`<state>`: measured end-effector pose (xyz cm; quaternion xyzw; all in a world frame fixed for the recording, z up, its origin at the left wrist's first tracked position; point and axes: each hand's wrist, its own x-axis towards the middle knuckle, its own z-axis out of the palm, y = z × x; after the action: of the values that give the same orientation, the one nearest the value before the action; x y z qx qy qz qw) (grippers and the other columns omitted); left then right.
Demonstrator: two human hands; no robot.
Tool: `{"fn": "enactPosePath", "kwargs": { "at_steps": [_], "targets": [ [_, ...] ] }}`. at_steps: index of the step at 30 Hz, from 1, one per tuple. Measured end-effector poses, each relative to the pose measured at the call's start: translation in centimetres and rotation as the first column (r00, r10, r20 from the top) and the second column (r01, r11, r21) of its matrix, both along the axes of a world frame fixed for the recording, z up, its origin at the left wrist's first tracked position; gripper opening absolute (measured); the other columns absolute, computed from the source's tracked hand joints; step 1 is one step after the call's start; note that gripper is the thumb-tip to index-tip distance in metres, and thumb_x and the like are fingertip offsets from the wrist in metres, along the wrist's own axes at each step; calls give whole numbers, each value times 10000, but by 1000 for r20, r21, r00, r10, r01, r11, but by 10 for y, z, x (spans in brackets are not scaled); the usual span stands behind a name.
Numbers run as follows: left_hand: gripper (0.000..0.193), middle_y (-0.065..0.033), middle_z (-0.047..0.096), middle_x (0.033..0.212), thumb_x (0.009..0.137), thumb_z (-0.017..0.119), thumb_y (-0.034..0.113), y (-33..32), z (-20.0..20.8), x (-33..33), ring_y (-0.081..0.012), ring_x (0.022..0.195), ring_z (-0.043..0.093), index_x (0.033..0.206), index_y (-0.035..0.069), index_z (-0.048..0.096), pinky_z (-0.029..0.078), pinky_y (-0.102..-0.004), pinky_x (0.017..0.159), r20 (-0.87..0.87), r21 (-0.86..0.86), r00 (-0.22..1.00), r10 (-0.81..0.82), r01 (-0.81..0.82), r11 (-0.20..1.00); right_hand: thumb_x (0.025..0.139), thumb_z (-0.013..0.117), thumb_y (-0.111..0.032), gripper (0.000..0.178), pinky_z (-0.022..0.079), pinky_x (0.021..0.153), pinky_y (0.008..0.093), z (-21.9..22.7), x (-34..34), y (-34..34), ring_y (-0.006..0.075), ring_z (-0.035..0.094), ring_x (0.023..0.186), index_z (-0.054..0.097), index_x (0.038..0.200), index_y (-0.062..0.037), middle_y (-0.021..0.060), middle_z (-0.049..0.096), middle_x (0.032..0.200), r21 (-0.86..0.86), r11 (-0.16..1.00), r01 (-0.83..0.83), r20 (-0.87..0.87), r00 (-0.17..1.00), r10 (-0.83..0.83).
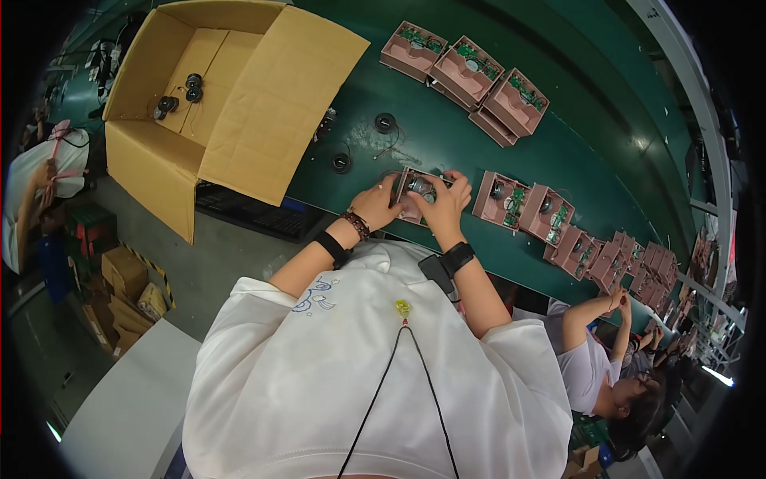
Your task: The person picks up a speaker from a box, places it into a pink housing, and connects the wires to the circuit board before repeating the process.
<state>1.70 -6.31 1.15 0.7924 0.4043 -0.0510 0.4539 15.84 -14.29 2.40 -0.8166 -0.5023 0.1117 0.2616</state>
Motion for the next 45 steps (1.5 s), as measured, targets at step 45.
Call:
{"fn": "enactPosePath", "kwargs": {
  "at_steps": [45],
  "targets": [
    [97, -52, 610, 741, 813, 573, 103, 69, 13, 63, -166, 694, 602, 866, 36, 620, 472, -270, 661, 349, -141, 935, 71, -23, 990, 547, 768, -215, 406, 231, 905, 424, 8, 1, 13, 300, 343, 1084, 635, 909, -90, 114, 401, 1130, -144, 987, -74, -22, 997, 71]
  ]
}}
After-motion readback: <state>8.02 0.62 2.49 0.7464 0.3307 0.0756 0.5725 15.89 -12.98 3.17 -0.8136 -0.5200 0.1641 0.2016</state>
